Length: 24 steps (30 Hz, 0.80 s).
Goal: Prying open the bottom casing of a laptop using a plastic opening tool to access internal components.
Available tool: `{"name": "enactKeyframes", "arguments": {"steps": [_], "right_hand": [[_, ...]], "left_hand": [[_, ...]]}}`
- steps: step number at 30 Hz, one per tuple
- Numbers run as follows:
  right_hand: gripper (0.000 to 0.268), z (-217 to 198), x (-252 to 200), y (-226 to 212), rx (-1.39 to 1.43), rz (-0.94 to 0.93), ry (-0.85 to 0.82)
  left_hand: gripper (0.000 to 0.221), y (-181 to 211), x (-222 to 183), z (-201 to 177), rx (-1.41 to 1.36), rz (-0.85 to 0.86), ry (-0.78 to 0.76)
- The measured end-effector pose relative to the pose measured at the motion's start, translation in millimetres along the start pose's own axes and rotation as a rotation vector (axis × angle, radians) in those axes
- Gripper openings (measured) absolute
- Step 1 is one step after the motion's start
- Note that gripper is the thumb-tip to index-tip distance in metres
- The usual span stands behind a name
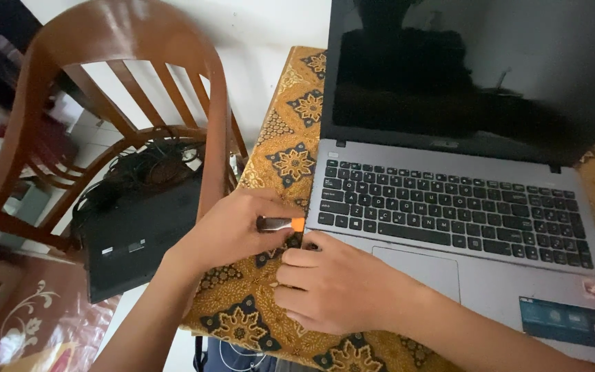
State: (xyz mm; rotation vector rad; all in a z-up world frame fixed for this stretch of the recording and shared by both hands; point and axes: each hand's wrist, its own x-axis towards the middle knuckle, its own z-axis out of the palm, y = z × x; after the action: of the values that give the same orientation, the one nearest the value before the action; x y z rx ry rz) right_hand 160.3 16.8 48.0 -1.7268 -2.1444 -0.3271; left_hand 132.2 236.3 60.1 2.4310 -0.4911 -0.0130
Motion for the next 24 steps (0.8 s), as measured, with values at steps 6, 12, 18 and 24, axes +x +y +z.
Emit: {"name": "enactKeyframes", "arguments": {"steps": [6,12,18,24], "right_hand": [[0.015,1.6,-0.2,-2.3,-0.030,0.037,-0.041],[0.014,2.9,-0.2,-2.9,-0.056,0.022,-0.049],[0.010,2.6,-0.4,-4.2,-0.038,0.045,-0.070],[0.009,2.6,-1.7,-5.1,-0.016,0.046,-0.078]], "left_hand": [[0.021,-1.4,13.2,2.4,-0.062,0.077,0.049],[0.029,-20.2,38.4,-1.6,0.010,0.023,0.075],[0.031,-33.3,66.0,-9.5,-0.040,0.039,0.042],[0.031,-47.1,89.9,-9.5,-0.022,0.035,0.092]]}}
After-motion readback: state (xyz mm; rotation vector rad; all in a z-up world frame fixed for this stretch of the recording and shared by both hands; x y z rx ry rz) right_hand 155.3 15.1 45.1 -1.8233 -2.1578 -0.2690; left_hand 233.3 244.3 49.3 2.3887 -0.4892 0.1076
